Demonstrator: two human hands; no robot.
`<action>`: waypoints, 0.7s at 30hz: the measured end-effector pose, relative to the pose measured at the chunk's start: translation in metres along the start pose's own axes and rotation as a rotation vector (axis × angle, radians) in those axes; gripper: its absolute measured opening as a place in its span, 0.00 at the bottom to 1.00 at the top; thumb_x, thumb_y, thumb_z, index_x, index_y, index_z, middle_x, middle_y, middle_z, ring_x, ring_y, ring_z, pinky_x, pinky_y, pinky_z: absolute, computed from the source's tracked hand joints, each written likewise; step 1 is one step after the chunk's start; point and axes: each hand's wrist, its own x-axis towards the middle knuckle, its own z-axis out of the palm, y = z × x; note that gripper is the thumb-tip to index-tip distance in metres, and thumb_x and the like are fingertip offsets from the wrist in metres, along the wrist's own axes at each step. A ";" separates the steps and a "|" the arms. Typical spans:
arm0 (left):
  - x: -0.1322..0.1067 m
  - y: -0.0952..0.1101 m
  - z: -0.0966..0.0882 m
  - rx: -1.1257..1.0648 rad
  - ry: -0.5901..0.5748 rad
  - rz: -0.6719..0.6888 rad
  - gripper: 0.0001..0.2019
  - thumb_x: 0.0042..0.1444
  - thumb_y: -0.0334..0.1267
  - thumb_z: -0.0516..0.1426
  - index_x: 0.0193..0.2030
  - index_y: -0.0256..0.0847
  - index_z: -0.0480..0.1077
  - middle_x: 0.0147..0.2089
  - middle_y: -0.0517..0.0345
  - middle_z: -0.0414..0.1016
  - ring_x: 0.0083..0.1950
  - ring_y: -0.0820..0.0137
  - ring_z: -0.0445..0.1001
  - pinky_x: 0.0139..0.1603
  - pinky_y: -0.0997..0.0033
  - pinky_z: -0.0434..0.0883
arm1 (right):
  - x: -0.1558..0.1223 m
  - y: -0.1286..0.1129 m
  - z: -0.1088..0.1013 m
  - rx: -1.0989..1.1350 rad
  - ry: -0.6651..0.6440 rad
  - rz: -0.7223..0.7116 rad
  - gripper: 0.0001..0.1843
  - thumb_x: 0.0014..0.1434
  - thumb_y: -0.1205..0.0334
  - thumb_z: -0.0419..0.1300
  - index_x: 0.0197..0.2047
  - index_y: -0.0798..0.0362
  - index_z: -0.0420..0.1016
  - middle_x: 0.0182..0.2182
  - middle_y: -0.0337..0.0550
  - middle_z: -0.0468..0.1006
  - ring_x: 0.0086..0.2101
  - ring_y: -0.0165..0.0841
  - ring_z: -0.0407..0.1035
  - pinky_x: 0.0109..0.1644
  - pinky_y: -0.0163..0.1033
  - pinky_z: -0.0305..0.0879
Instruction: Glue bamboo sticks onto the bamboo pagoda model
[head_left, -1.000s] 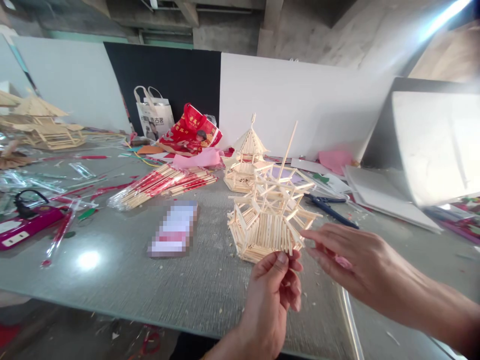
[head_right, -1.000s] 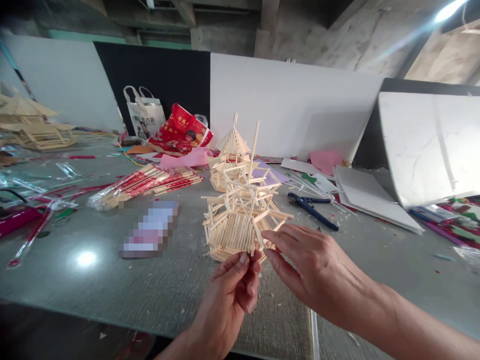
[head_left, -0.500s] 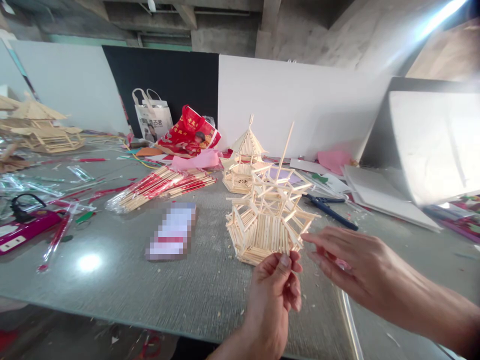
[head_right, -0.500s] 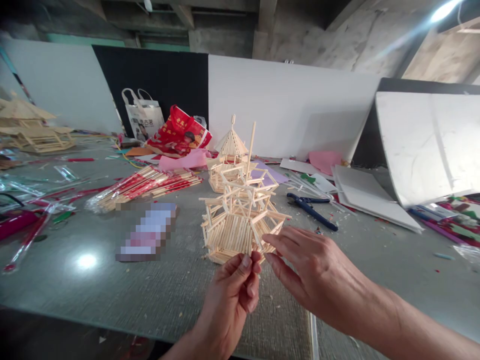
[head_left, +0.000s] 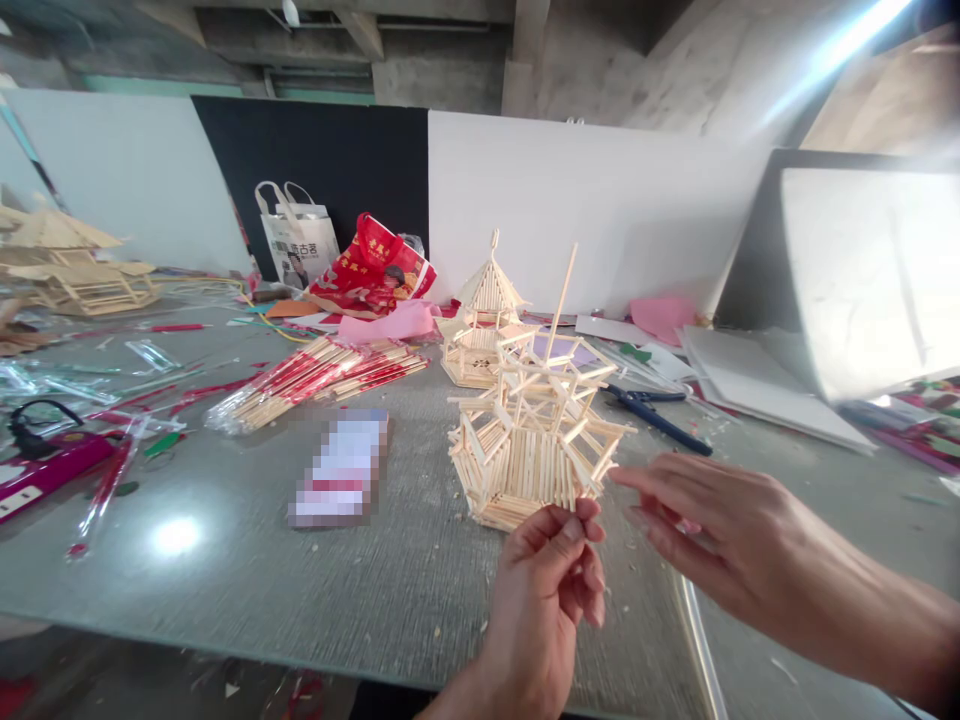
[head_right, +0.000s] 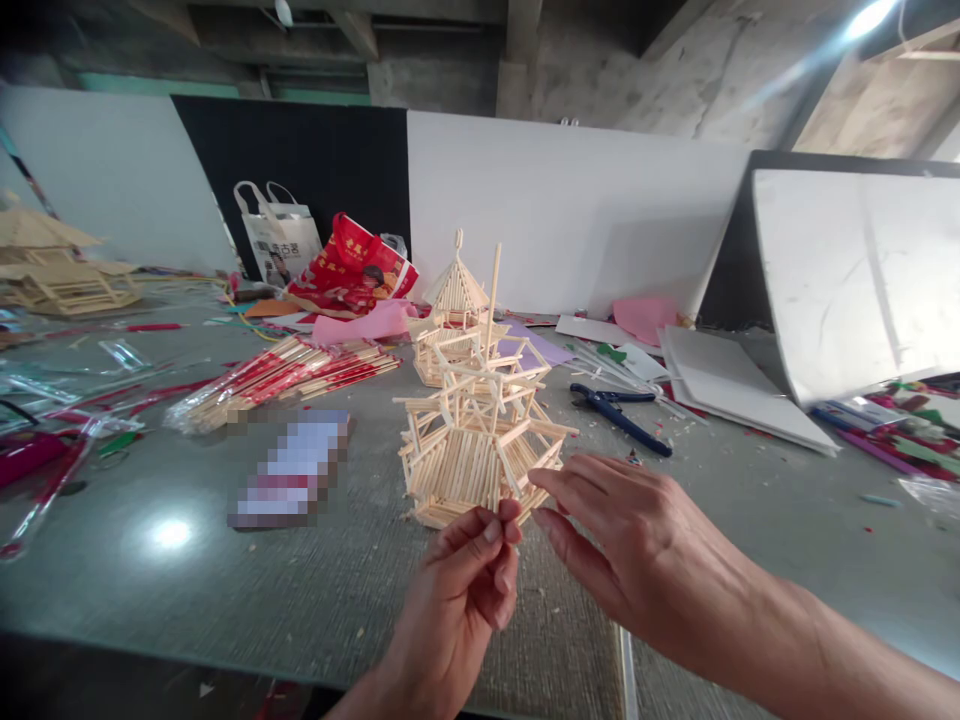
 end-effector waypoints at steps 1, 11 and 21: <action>0.000 0.000 0.000 0.001 0.002 0.000 0.04 0.52 0.31 0.61 0.35 0.33 0.75 0.32 0.57 0.71 0.21 0.83 0.62 0.16 0.84 0.57 | 0.000 0.000 -0.001 -0.004 0.000 -0.001 0.15 0.64 0.64 0.50 0.53 0.53 0.64 0.42 0.43 0.75 0.37 0.29 0.70 0.39 0.35 0.66; -0.001 0.004 0.005 0.004 0.018 -0.002 0.07 0.50 0.34 0.63 0.35 0.32 0.75 0.30 0.58 0.70 0.20 0.84 0.61 0.15 0.84 0.56 | -0.008 0.007 -0.004 -0.068 0.005 0.012 0.14 0.63 0.62 0.50 0.51 0.54 0.67 0.41 0.44 0.76 0.38 0.30 0.72 0.39 0.35 0.69; 0.002 0.001 0.003 -0.039 -0.020 0.001 0.07 0.52 0.33 0.62 0.37 0.32 0.75 0.30 0.59 0.69 0.20 0.85 0.60 0.16 0.84 0.56 | -0.019 0.016 0.002 -0.065 -0.022 0.052 0.15 0.64 0.62 0.51 0.53 0.51 0.64 0.43 0.42 0.75 0.40 0.30 0.71 0.42 0.37 0.69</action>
